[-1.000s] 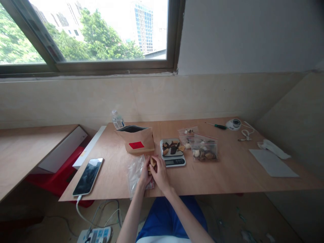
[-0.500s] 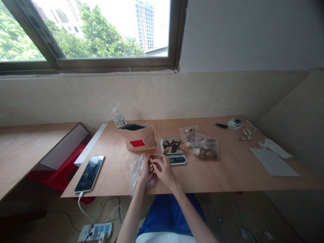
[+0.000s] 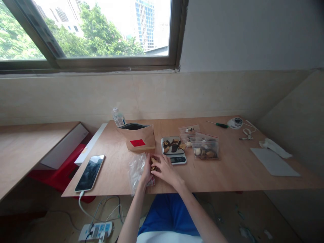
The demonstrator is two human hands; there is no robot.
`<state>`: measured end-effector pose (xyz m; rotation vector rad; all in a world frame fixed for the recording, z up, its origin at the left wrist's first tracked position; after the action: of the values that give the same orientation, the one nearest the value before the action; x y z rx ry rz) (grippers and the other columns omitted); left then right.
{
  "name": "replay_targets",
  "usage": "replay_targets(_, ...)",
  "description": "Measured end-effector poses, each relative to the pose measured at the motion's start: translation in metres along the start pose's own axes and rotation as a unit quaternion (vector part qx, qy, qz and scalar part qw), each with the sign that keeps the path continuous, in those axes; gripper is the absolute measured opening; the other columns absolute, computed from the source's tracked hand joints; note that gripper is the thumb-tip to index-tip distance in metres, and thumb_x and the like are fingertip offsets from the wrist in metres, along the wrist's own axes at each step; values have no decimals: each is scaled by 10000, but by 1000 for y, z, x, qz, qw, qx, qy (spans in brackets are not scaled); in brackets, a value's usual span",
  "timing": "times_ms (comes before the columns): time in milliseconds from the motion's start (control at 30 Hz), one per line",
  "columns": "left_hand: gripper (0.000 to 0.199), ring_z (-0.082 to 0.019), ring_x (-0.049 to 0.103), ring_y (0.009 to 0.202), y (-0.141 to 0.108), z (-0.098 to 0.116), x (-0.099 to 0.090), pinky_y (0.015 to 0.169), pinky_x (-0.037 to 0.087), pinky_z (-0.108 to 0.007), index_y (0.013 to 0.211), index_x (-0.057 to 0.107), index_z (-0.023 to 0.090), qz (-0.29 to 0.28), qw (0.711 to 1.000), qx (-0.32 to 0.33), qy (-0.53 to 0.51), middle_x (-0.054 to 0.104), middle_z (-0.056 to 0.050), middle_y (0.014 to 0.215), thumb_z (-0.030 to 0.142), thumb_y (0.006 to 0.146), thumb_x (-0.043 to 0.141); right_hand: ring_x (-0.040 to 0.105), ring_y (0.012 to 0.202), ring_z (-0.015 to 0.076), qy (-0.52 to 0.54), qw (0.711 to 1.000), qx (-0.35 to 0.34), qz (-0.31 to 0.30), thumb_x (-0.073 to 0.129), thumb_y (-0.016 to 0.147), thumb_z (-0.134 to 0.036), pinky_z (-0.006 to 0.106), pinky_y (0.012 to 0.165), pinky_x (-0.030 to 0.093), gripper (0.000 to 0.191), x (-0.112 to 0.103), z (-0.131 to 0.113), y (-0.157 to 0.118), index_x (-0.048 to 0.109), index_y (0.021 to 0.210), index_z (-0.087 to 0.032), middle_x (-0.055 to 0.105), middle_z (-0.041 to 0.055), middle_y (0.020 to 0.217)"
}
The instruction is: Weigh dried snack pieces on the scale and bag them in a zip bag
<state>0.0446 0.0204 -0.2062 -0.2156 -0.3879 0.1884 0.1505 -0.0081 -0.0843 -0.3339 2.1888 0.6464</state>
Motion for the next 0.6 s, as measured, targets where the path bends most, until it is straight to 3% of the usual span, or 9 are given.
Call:
replay_targets(167,472,-181,481,1156,-3,9,3,863,444,-228,981,579,240,-18,999,47,13,628,-51,1058,33,558,558,471,1071,247,41,998,22,38,688,726,-261,435,924,373,88,-4,1,1,672,812,-252,566,44,1126)
replay_targets(233,439,-175,571,1000,-2,8,8,745,481,-218,984,575,237,-30,999,34,5,645,-43,963,71,578,586,497,1024,224,82,994,30,66,649,766,-260,408,910,390,48,-10,3,2,672,805,-246,592,42,1044)
replay_targets(300,282,-152,611,717,-1,4,16,537,467,-204,928,577,215,-39,999,-12,-31,638,-26,793,200,648,608,532,953,198,134,985,44,101,598,808,-271,368,874,421,84,-19,10,2,670,834,-235,605,41,949)
replay_targets(400,272,-89,466,400,-4,0,37,341,327,-183,814,561,182,-95,987,-89,-92,540,19,575,442,735,553,572,848,170,193,965,82,157,522,857,-314,301,767,467,182,-36,38,-4,662,896,-204,605,45,880)
replay_targets(500,333,-72,426,363,-10,5,49,314,279,-172,793,549,179,-132,979,-104,-113,494,35,536,508,749,533,584,828,177,155,957,123,211,473,879,-347,288,715,476,263,-56,76,-18,661,961,-181,605,69,894)
replay_targets(600,335,-70,426,369,-12,9,49,313,269,-173,797,547,181,-132,980,-96,-114,487,37,536,512,746,541,586,858,195,64,963,126,229,448,892,-356,323,775,465,291,-71,103,-31,656,994,-181,621,81,906)
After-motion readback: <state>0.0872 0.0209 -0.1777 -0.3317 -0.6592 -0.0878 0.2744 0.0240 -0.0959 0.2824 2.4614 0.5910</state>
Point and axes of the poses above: each hand's wrist, its own y-axis towards the middle knuckle, its own x-axis out of the palm, z = x × y, the point moved 9 cm from there along y, towards the middle knuckle
